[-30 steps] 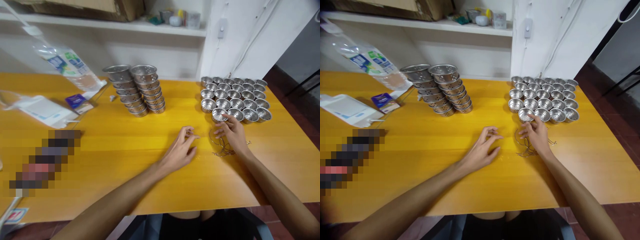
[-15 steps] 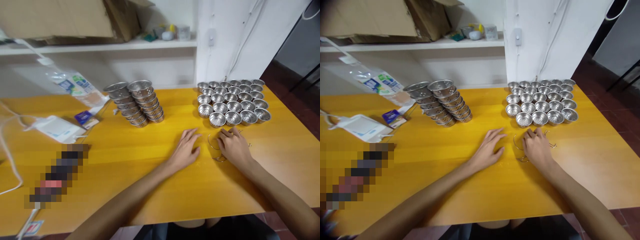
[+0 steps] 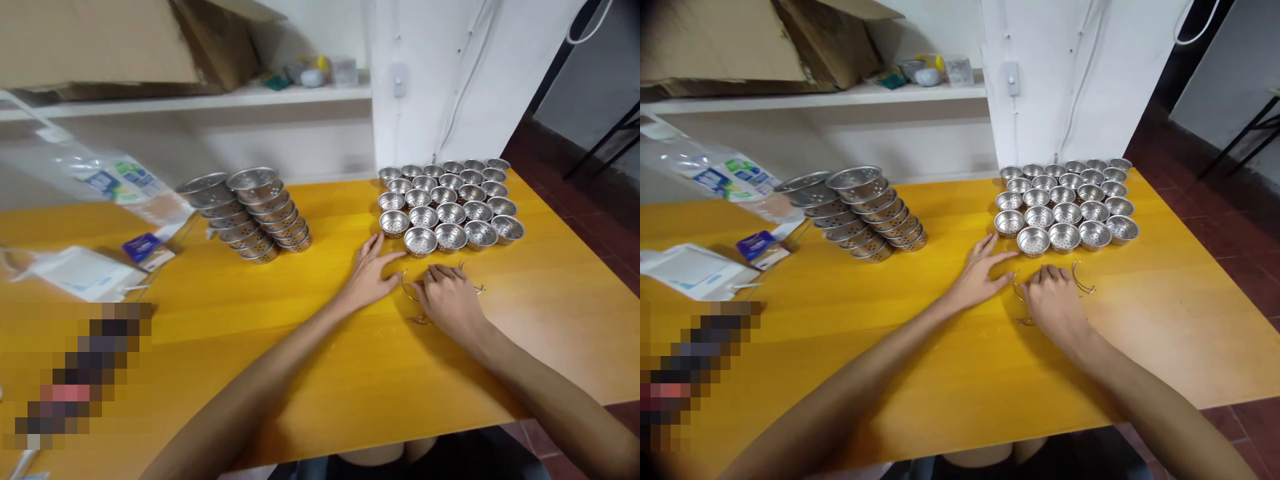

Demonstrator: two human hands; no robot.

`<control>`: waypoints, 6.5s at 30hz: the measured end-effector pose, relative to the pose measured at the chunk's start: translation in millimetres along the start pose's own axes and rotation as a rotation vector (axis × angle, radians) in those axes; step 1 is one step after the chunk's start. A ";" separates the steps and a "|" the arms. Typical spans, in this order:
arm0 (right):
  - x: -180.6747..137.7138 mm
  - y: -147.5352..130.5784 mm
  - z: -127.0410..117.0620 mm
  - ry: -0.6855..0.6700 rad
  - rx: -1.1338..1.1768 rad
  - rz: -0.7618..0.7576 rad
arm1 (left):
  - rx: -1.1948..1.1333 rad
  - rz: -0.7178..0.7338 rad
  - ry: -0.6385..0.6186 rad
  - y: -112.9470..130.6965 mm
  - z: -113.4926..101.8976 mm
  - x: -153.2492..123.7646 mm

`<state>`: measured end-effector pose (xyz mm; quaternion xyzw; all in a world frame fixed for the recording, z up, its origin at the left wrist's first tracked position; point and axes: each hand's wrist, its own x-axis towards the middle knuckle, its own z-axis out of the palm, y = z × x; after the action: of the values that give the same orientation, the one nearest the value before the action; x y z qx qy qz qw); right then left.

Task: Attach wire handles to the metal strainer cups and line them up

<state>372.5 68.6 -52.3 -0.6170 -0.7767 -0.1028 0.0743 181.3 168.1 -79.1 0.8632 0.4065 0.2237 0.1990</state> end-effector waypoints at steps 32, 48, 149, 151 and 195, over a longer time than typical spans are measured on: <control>11.8 28.7 4.6 0.285 0.139 0.097 | -0.250 -0.105 0.263 -36.7 -11.6 12.5; 5.0 37.4 4.7 -0.077 0.473 -0.336 | 0.280 0.080 0.478 -5.7 -123.3 4.3; 0.8 -39.7 -14.7 -0.262 1.391 -0.088 | -0.687 -0.046 -0.191 12.4 -50.3 -97.2; 0.7 -40.1 -14.9 -0.263 1.394 -0.097 | -0.691 -0.051 -0.190 12.5 -49.5 -97.4; 6.6 -11.8 7.3 -0.051 0.160 -0.411 | -0.168 0.103 0.293 -24.0 -5.2 14.5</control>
<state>359.6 74.1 -58.6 -0.4401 -0.8935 -0.0383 0.0805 172.0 194.6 -84.3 0.8214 0.3663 0.3901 0.1976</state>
